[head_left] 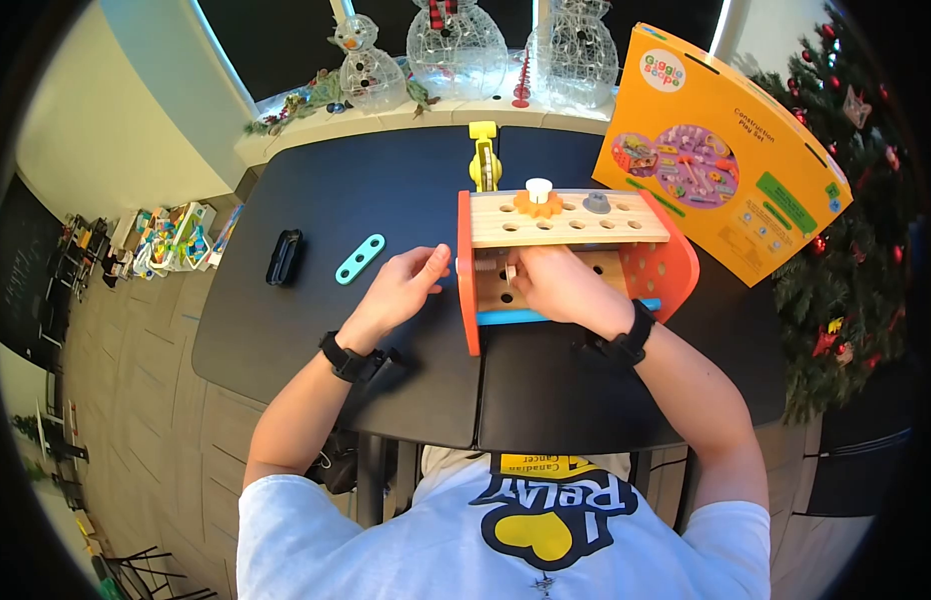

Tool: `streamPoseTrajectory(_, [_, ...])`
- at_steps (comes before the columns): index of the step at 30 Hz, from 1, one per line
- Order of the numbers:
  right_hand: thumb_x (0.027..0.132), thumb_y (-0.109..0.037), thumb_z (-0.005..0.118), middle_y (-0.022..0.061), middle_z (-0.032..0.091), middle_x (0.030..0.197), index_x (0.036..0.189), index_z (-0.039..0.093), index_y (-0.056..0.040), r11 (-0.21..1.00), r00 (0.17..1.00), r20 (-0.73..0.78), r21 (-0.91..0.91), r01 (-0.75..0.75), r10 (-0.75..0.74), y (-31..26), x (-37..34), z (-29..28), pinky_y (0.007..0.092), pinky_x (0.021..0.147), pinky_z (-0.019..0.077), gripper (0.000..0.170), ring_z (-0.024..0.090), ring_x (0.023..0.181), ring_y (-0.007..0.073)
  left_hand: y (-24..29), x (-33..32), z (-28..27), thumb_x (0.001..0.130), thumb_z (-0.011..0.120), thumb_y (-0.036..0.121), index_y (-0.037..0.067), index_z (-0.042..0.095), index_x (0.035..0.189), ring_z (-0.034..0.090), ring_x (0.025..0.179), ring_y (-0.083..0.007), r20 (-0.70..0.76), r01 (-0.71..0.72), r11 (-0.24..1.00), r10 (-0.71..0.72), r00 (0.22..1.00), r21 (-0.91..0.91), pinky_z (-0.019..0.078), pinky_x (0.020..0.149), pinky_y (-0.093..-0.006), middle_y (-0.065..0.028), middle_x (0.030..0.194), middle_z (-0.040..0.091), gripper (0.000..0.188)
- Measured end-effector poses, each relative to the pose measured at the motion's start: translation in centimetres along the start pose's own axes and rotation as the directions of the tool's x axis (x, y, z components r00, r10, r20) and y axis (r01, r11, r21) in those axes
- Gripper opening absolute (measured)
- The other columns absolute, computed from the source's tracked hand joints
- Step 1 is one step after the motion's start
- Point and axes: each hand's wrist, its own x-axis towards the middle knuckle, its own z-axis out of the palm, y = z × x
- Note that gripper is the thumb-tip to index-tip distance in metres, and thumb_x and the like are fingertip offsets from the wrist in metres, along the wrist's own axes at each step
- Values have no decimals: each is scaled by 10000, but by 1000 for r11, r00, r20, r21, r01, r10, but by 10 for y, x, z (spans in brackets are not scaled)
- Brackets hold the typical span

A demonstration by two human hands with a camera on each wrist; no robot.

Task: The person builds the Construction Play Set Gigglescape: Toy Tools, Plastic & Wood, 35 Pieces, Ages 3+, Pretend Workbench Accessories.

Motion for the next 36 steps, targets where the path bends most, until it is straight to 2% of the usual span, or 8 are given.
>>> streamPoseTrajectory(1, [901,-16,632,249,704,978,1060,621,45,1000,1000,-11,-20,9,-9,5,2,6,463,842,543,171,691,947,418,3,-1,2,1056,525,583,-99,633,1301,658,1165,-229,15,20,1000,-20,1000,-17,543,969,-346,-160,1134,728,732])
streamPoseTrajectory(6, [867,30,619,256,683,989,1117,625,58,992,992,97,-104,-73,83,-1,17,15,484,876,537,252,661,1003,453,18,-11,13,1070,541,529,-89,667,1260,659,1104,-202,-14,-5,1000,5,1000,-8,517,991,-342,-146,1126,737,659])
streamPoseTrajectory(9, [847,46,625,270,667,1031,1184,601,56,999,997,74,-39,-27,30,-2,18,15,496,887,535,338,652,1009,463,21,-13,17,1072,560,492,-86,673,1251,657,1069,-190,-44,1,1000,-1,999,-15,510,988,-340,-141,1125,738,616])
streamPoseTrajectory(13, [831,89,611,275,650,1055,1194,554,56,986,975,-149,6,167,-165,8,15,29,496,839,537,369,644,990,462,20,-12,18,1078,571,447,-91,669,1249,659,1082,-196,-58,39,999,-39,998,-1,507,995,-347,-147,1132,737,573])
streamPoseTrajectory(16, [848,82,616,238,652,1016,1155,562,52,991,981,-143,12,133,-130,10,19,33,469,823,534,313,648,961,426,19,-10,20,1083,566,431,-98,658,1260,662,1106,-208,-62,30,999,-31,998,-21,503,1007,-353,-156,1153,732,565])
streamPoseTrajectory(21, [868,62,623,185,650,970,1110,583,39,909,988,82,388,-151,129,1,23,18,423,780,529,247,640,886,357,21,-9,24,1085,564,426,-99,647,1277,656,1130,-216,-81,60,997,-64,995,-46,498,1015,-358,-165,1174,723,565])
streamPoseTrajectory(28, [858,45,639,174,658,956,1102,593,28,993,991,91,44,-107,103,8,25,25,430,794,527,249,647,888,352,25,-9,29,1076,571,456,-99,655,1277,647,1103,-207,-100,82,992,-91,991,-92,501,999,-356,-154,1154,725,596])
streamPoseTrajectory(36, [868,41,622,230,678,1061,1156,604,27,989,999,-6,136,-52,54,10,23,29,451,868,540,289,655,1009,422,15,-7,26,1069,567,494,-92,663,1280,642,1111,-209,-84,89,991,-98,992,-99,495,1010,-360,-144,1154,728,631])
